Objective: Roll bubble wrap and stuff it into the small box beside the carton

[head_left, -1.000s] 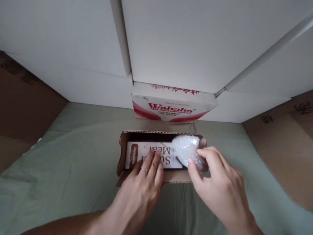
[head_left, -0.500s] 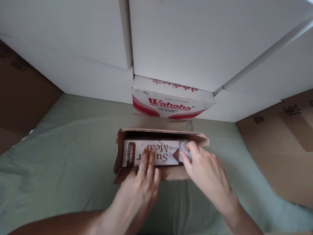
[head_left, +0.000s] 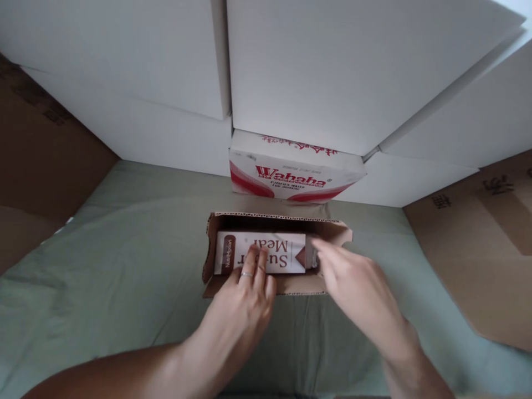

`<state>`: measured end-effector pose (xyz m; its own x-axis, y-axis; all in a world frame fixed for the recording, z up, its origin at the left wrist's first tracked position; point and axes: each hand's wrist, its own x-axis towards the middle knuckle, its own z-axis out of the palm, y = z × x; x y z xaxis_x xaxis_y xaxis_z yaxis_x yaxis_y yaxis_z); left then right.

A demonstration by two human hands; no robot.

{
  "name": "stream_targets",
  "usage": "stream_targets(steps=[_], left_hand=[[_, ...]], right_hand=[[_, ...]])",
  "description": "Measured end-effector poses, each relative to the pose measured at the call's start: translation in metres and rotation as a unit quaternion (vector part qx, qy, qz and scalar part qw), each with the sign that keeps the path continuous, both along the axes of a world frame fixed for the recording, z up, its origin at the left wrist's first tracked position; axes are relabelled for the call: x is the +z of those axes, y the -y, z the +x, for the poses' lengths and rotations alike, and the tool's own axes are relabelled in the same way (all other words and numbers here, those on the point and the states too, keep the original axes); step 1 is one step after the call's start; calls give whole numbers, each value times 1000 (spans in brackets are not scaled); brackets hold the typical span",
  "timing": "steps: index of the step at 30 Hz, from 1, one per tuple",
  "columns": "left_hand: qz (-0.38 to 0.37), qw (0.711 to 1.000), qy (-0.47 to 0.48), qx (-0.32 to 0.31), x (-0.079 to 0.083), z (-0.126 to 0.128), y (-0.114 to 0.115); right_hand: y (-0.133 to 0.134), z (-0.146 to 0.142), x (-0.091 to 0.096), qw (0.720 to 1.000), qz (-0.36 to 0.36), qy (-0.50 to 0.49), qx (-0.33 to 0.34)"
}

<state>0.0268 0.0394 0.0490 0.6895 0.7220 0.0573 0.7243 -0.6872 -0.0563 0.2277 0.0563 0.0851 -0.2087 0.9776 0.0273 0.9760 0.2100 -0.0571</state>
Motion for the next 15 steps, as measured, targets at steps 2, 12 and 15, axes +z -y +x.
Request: stream_targets(steps=[2,12,15], left_hand=[[-19,1000,20,7,-1,1,-9],[-1,893,435,117,1,-40,-21],[-98,825,527,179,-43,-62,-5]], right_hand=[[5,11,-2,982,130,-117,-78],[6,38,-59,909,-33,-354,-217],[21,40,-91,871,-12,-446,-206]])
